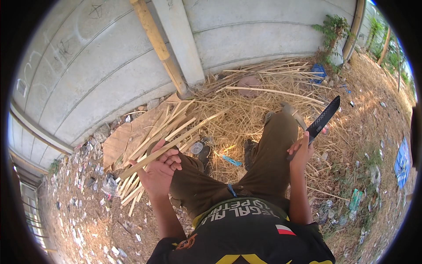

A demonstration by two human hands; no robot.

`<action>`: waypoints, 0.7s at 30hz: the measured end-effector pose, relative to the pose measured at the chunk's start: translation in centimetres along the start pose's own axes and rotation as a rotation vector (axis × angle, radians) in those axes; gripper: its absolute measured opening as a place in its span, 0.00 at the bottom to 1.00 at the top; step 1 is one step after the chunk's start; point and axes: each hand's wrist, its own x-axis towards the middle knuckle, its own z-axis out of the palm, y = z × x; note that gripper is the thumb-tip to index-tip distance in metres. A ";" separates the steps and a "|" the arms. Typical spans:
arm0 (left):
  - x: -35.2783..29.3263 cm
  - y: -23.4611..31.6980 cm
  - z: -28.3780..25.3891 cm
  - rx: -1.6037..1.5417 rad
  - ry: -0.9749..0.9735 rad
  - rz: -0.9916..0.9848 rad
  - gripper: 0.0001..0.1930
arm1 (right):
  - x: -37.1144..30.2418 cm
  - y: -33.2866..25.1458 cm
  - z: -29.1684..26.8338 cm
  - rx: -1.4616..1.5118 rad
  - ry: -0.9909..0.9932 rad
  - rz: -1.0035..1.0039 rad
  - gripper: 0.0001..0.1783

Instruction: The person sits on the ground and uses a large knife to split a long bamboo stick into smaller strips. They hold the bamboo with one hand and strike it with the knife to separate the pieces, then place the split strips on the ground.

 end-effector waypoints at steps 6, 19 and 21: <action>-0.4 2.3 0.2 0.971 0.349 0.183 0.33 | 0.0 0.2 0.0 0.000 0.002 -0.012 0.24; 4.3 7.3 10.9 0.177 0.028 0.893 0.16 | -6.8 -1.2 4.6 -0.417 -0.425 -0.107 0.13; 4.5 7.5 12.2 0.190 -0.065 0.919 0.17 | -8.2 -0.2 5.8 -0.425 -0.540 -0.109 0.12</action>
